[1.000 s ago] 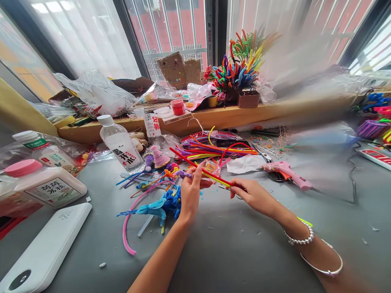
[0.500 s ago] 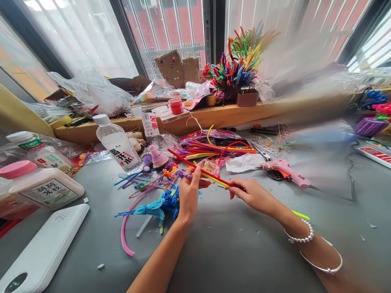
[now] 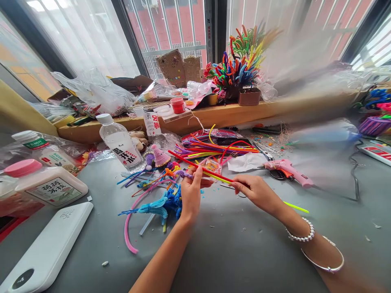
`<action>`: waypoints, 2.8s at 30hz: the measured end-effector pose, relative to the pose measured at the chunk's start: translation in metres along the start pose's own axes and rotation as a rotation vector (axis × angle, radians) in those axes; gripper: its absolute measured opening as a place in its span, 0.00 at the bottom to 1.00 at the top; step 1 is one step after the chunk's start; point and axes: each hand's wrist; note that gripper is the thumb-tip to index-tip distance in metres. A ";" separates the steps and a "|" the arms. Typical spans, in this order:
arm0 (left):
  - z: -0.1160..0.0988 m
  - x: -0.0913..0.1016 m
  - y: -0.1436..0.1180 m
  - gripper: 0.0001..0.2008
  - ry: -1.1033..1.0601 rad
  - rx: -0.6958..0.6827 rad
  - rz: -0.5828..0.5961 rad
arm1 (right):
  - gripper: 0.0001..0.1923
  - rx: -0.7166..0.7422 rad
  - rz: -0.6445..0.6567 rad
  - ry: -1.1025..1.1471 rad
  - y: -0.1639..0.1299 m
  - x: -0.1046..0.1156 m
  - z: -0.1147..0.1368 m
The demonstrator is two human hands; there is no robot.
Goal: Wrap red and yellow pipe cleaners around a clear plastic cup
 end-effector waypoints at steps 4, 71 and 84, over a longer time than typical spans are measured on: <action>-0.002 -0.001 -0.002 0.15 -0.041 0.038 0.000 | 0.18 0.001 0.040 -0.005 0.000 0.000 -0.002; -0.003 0.004 0.005 0.11 -0.226 0.307 0.006 | 0.19 0.252 -0.081 -0.292 -0.008 -0.013 -0.010; -0.004 0.004 0.004 0.15 -0.044 0.123 0.100 | 0.19 -0.114 -0.058 0.258 0.000 -0.005 0.003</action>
Point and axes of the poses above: each hand's wrist, its own y-axis towards the middle knuckle, its own x-axis out of the back of the hand, z = x × y, and after that the axes turned 12 degrees about x, right-handed
